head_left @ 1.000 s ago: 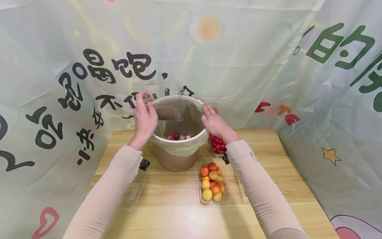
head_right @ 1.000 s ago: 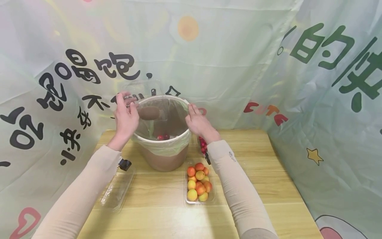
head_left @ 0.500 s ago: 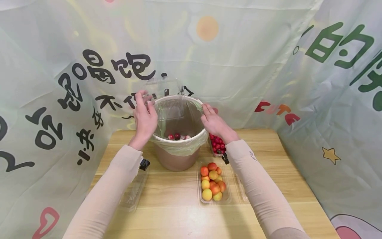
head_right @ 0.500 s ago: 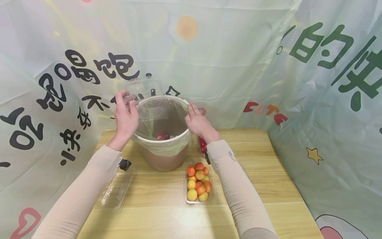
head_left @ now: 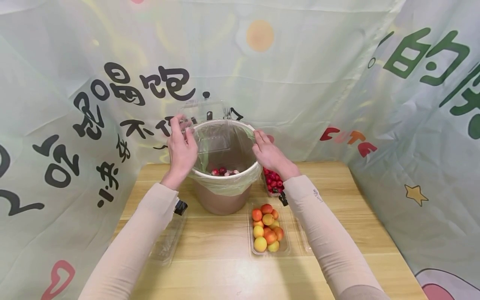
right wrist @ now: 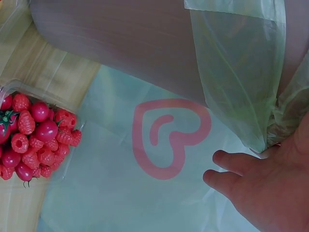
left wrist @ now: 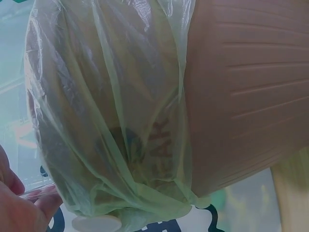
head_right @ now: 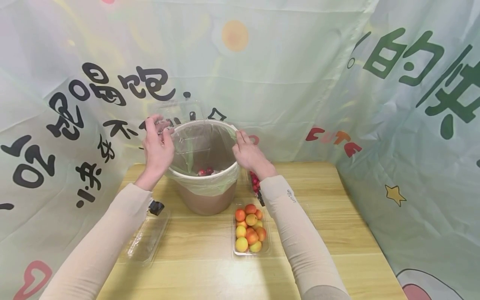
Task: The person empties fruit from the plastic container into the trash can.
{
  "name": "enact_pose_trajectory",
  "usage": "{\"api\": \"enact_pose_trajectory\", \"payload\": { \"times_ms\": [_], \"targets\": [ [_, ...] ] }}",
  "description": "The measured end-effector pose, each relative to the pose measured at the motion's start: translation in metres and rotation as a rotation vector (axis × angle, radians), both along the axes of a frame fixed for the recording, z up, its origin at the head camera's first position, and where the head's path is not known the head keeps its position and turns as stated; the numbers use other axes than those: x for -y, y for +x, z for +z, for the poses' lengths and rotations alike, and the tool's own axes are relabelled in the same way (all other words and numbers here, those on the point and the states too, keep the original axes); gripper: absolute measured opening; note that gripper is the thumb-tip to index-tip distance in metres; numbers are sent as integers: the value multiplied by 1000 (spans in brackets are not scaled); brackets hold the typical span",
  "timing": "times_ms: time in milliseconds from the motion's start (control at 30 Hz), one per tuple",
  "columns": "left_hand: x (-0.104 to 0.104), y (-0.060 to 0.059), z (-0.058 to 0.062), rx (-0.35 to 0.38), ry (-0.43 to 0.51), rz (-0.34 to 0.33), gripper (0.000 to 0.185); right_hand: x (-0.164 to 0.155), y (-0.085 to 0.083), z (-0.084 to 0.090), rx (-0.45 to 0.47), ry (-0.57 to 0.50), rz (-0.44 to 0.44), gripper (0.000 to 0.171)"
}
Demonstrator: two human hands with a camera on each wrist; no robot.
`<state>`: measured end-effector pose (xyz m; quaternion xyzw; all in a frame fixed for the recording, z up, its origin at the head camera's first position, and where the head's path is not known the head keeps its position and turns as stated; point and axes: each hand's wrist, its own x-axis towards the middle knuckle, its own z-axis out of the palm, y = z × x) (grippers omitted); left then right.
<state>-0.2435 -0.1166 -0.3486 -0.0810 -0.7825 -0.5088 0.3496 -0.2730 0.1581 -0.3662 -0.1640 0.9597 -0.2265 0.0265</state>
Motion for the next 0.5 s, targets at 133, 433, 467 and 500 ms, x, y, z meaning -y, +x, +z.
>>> {"api": "enact_pose_trajectory", "payload": {
  "times_ms": [133,433,467,500],
  "targets": [
    [0,1,1,2,-4,3,34,0,0,1,2,-1,-2,66],
    [-2,10,10,39,-14,2,35,-1,0,-1,-5,-4,0,67],
    [-2,11,11,45,-19,-4,35,-1,0,-1,-5,-4,0,68],
    [-2,13,12,50,-28,-7,35,-1,0,-1,-4,-7,-1,68]
  ]
}}
